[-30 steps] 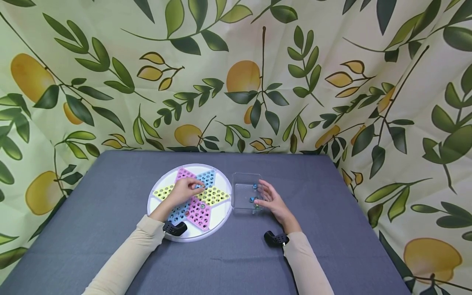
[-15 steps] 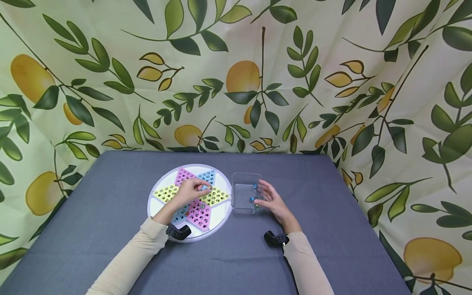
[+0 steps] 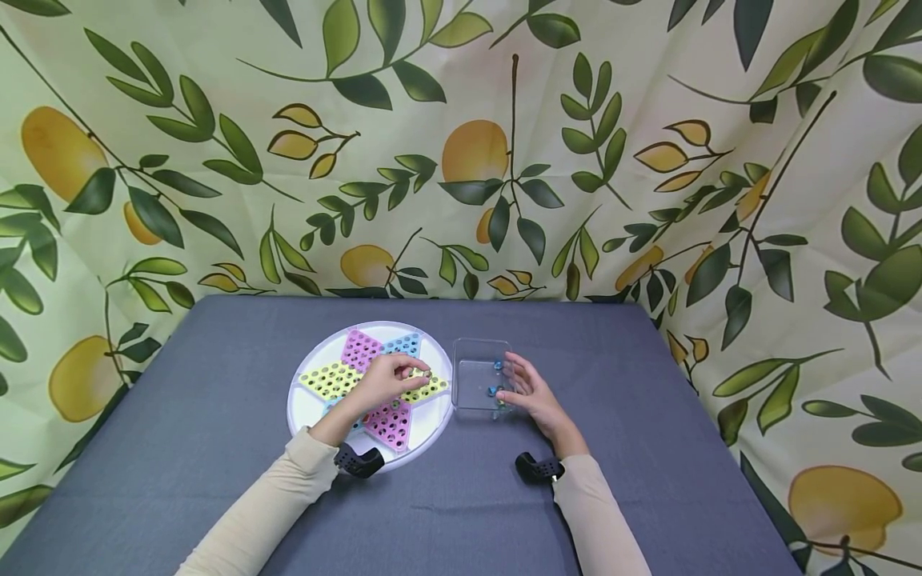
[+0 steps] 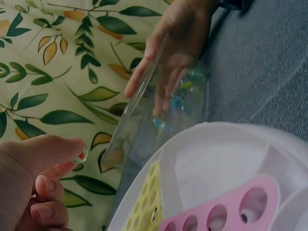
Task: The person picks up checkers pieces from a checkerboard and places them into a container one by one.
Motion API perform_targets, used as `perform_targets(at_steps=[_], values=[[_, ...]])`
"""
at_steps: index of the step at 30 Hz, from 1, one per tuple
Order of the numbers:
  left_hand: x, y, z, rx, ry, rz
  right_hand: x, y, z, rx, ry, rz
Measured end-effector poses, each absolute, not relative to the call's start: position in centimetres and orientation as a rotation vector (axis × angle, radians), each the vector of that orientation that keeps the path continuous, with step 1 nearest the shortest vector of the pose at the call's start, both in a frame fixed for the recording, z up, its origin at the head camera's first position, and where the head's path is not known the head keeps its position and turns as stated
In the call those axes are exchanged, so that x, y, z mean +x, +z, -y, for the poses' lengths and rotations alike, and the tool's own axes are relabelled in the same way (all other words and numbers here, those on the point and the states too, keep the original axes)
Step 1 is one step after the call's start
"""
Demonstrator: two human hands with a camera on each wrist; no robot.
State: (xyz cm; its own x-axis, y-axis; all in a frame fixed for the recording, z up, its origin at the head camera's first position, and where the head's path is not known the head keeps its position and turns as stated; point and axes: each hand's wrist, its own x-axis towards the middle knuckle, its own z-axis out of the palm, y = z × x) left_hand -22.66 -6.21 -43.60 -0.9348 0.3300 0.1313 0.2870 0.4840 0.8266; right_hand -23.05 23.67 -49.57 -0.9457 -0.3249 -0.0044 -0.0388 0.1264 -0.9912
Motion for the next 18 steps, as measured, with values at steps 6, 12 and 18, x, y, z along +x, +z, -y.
perform_targets(at_steps=[6, 12, 18], values=[[-22.4, -43.8, 5.2, 0.644, 1.47, -2.653, -23.1, -49.6, -23.6, -0.355, -1.935, -2.154], [-22.1, -43.6, 4.4, 0.681, 1.464, -2.657, -23.1, -49.6, -23.6, -0.348, -1.919, -2.175], [-21.9, -43.6, 3.8, 0.697, 1.454, -2.653, -23.1, -49.6, -23.6, -0.342, -1.924, -2.164]])
